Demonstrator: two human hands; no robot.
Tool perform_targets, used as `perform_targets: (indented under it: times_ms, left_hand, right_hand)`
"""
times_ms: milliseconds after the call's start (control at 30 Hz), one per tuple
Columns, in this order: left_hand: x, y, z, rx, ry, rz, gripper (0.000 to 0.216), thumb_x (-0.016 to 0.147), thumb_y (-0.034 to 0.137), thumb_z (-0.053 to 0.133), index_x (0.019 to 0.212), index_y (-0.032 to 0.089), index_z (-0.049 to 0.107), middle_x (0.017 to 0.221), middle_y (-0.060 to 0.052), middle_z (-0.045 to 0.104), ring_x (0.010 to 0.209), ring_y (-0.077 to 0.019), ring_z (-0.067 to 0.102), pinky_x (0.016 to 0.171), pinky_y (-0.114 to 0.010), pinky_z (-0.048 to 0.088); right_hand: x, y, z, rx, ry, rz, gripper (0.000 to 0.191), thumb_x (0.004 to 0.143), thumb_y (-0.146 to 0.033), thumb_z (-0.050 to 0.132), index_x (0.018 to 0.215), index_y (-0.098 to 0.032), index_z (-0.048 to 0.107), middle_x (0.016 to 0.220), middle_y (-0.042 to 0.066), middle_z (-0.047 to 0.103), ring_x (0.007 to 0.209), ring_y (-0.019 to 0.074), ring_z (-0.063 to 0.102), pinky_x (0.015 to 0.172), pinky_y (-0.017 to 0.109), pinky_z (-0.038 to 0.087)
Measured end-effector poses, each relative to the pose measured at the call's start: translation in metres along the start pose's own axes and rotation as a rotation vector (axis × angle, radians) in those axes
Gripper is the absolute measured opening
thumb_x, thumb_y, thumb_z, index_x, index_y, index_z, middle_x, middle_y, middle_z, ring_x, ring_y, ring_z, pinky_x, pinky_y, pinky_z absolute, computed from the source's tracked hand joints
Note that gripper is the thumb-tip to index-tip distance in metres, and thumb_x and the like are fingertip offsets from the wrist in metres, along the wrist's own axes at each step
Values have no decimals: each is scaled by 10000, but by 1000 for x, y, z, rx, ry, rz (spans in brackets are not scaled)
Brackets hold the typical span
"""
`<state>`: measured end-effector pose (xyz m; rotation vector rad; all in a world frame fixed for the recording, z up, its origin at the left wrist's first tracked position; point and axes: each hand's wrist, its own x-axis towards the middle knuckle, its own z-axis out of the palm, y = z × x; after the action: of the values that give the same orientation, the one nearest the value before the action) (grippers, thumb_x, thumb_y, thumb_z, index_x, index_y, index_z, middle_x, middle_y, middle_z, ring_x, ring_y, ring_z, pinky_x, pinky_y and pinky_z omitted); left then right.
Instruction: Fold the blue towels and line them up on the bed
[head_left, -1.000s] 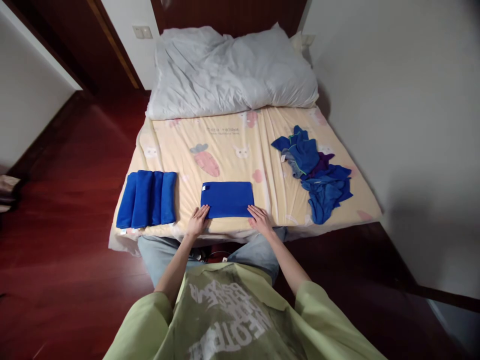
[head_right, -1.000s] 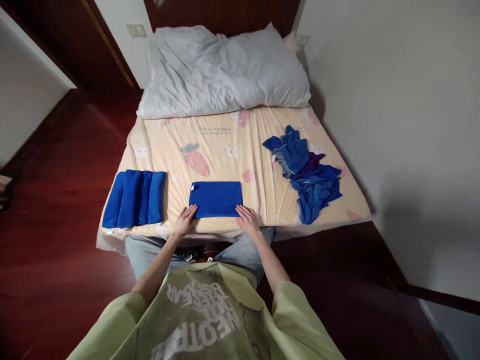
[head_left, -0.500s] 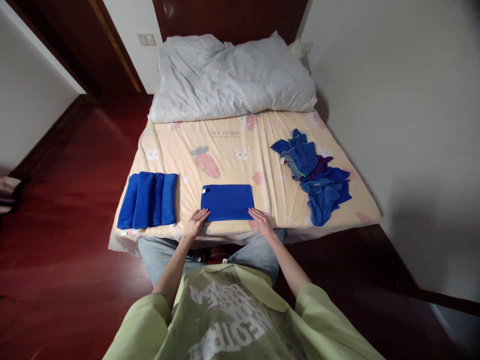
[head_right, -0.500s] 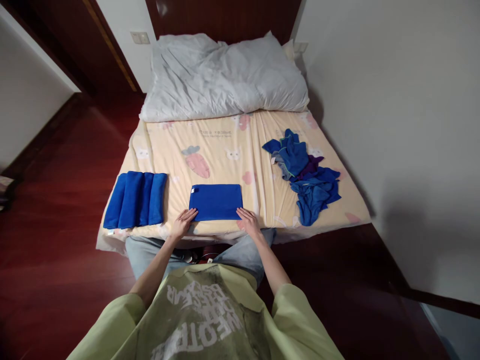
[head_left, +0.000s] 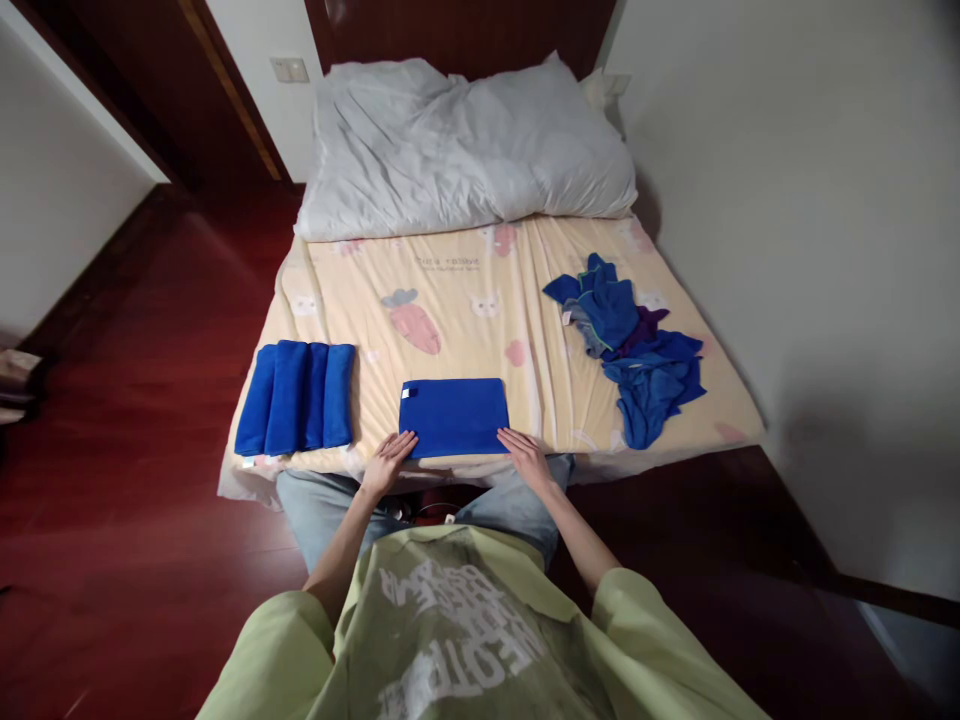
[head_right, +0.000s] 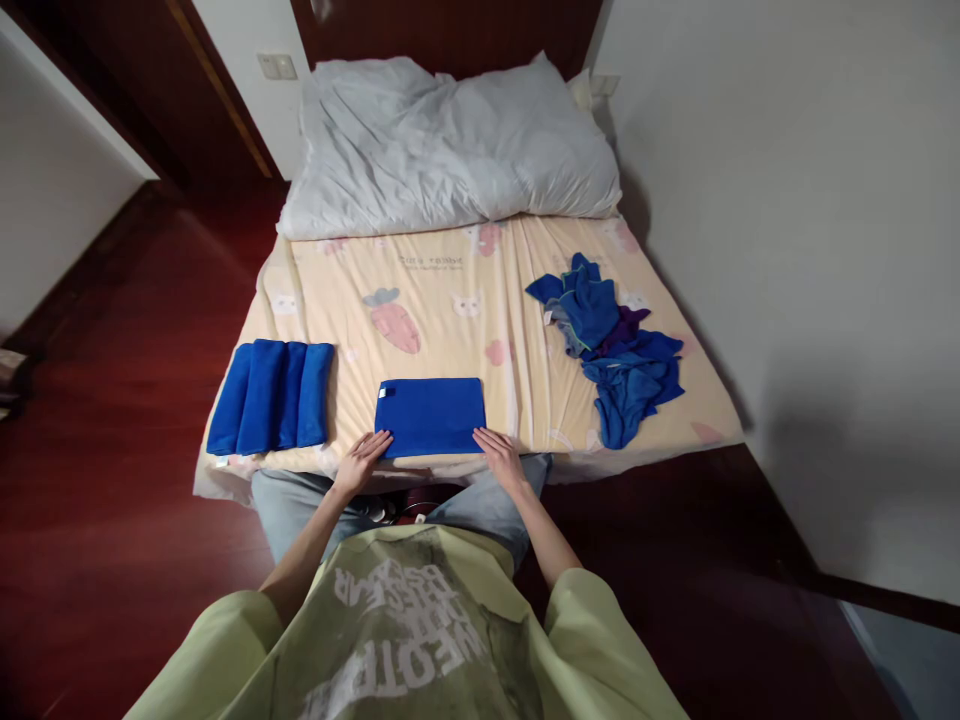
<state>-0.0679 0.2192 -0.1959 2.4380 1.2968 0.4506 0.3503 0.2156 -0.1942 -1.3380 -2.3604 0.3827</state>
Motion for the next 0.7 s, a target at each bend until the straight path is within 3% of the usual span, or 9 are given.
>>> perform_targets:
  times_ms: [200, 367, 467, 567, 700]
  left_hand:
    - [6, -7, 3, -182, 81, -119, 662, 828, 31, 390, 1432, 190, 608, 1477, -82, 603, 1396, -215, 556, 1201, -485, 429]
    - [16, -12, -4, -403, 151, -265, 481, 869, 170, 457, 1277, 183, 710, 1285, -94, 731, 1212, -253, 685, 1096, -454, 524]
    - [23, -10, -9, -468, 183, -395, 389, 929, 339, 505, 1212, 176, 716, 1163, -102, 768, 1044, -257, 731, 962, -405, 580]
    - [29, -7, -13, -486, 195, -488, 430, 953, 471, 518, 1193, 161, 696, 940, -79, 772, 846, -228, 723, 809, -338, 587]
    - [35, -6, -15, -482, 253, -534, 447, 936, 520, 539, 1144, 149, 678, 820, -52, 724, 764, -208, 685, 741, -301, 554]
  right_hand:
    - [9, -1, -5, 119, 42, 79, 640, 853, -30, 452, 1430, -246, 629, 1403, 65, 669, 1316, 234, 616, 1118, 470, 507]
    - [17, 8, -3, 258, 103, 192, 598, 842, -46, 421, 1351, -237, 670, 1275, 77, 721, 1205, 228, 660, 1086, 435, 531]
    - [23, 14, 3, 318, 139, 291, 471, 880, -132, 454, 1283, -212, 685, 1216, 100, 735, 1156, 248, 683, 1044, 434, 554]
    - [30, 20, 8, 365, 157, 381, 348, 926, -274, 487, 1191, -188, 694, 1112, 119, 754, 1053, 265, 715, 950, 418, 590]
    - [38, 26, 14, 430, 154, 498, 394, 946, -461, 502, 1144, -170, 678, 914, 110, 755, 842, 261, 727, 781, 369, 606]
